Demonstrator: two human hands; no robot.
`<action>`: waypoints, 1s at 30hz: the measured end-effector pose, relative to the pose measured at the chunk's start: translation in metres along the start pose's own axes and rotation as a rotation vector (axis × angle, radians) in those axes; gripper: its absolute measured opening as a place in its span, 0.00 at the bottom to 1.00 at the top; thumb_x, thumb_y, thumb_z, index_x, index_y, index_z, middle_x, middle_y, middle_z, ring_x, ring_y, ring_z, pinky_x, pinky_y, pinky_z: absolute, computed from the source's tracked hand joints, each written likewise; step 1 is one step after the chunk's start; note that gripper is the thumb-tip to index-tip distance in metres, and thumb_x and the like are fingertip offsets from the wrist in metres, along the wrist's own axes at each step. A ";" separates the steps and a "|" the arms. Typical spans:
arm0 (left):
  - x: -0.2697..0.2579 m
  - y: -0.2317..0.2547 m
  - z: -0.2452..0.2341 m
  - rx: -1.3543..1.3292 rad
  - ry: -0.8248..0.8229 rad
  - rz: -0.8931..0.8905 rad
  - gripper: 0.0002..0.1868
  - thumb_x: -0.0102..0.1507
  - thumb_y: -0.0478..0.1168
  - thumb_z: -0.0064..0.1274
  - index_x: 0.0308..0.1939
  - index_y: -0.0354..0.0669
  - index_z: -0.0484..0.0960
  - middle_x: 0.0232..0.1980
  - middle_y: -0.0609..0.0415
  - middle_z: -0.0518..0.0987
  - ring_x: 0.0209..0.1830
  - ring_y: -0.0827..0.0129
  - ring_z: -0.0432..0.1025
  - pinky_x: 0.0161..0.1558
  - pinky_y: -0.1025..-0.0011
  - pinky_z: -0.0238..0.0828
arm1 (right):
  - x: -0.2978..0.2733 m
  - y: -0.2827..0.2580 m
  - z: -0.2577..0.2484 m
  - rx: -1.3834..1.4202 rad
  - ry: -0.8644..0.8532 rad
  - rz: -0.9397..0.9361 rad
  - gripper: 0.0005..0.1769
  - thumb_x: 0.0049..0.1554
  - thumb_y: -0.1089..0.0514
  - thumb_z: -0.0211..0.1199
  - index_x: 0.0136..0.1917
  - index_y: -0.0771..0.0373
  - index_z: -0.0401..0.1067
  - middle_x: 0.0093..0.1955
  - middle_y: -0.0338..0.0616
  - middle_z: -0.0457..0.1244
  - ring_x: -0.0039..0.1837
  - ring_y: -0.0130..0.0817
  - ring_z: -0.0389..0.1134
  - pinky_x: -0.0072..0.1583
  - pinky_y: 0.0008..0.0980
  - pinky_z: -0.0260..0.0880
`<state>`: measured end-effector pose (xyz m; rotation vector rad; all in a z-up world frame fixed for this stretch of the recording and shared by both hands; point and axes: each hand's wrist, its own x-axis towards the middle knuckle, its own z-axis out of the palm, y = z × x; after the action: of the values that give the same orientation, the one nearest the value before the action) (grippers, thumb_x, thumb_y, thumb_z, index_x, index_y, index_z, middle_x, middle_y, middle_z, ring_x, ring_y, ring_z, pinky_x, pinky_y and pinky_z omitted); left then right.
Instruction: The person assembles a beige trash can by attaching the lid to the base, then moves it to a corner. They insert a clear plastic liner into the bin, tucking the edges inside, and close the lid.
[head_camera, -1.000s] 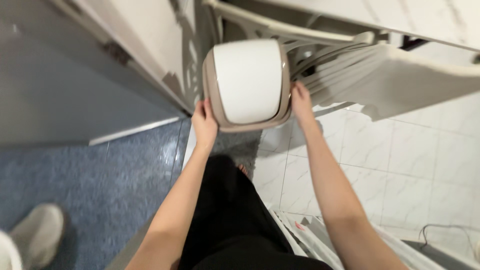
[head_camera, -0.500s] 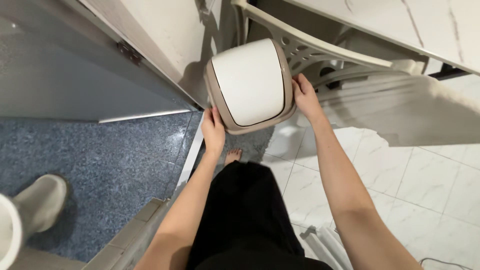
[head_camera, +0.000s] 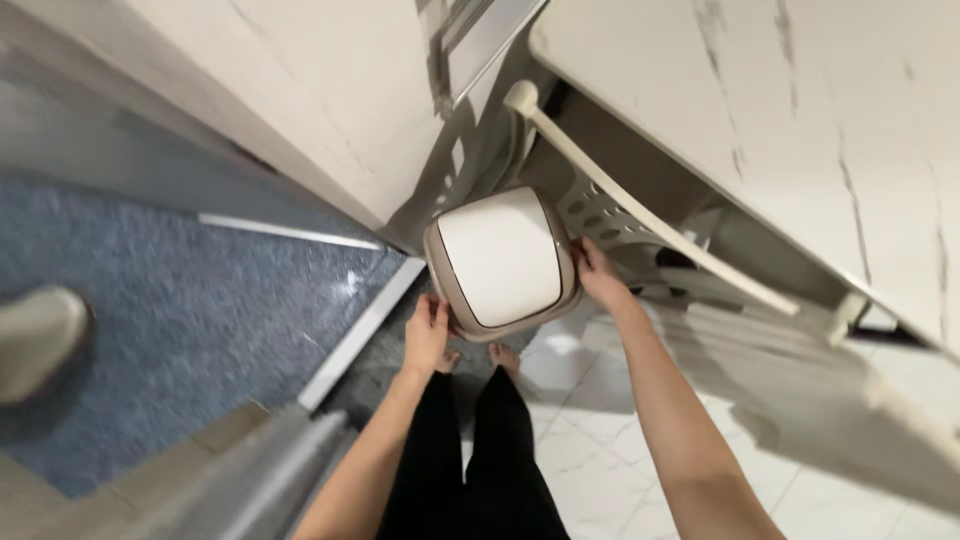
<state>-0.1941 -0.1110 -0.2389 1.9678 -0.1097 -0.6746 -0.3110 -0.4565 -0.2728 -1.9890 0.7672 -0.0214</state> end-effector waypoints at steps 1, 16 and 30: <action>0.001 -0.012 0.010 -0.027 -0.008 -0.039 0.12 0.70 0.44 0.48 0.47 0.37 0.74 0.32 0.45 0.82 0.24 0.63 0.79 0.29 0.66 0.74 | 0.008 0.010 0.003 0.015 -0.042 0.032 0.15 0.67 0.56 0.49 0.63 0.63 0.69 0.59 0.53 0.69 0.61 0.48 0.69 0.63 0.38 0.67; 0.107 -0.225 0.133 -0.164 0.095 -0.141 0.13 0.64 0.37 0.55 0.49 0.36 0.72 0.42 0.47 0.82 0.33 0.63 0.81 0.32 0.67 0.82 | 0.137 0.168 0.098 -0.208 -0.117 -0.067 0.18 0.67 0.54 0.50 0.68 0.56 0.68 0.65 0.55 0.66 0.66 0.55 0.66 0.64 0.45 0.66; 0.192 -0.364 0.219 -0.007 0.250 -0.096 0.15 0.62 0.38 0.60 0.47 0.35 0.73 0.42 0.42 0.84 0.40 0.54 0.81 0.40 0.61 0.79 | 0.237 0.286 0.182 -0.093 -0.139 -0.141 0.18 0.67 0.54 0.51 0.67 0.62 0.69 0.63 0.55 0.67 0.64 0.50 0.69 0.64 0.41 0.68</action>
<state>-0.2185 -0.1774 -0.6999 2.0437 0.1402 -0.4847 -0.2075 -0.5329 -0.6659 -2.1053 0.5466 0.0692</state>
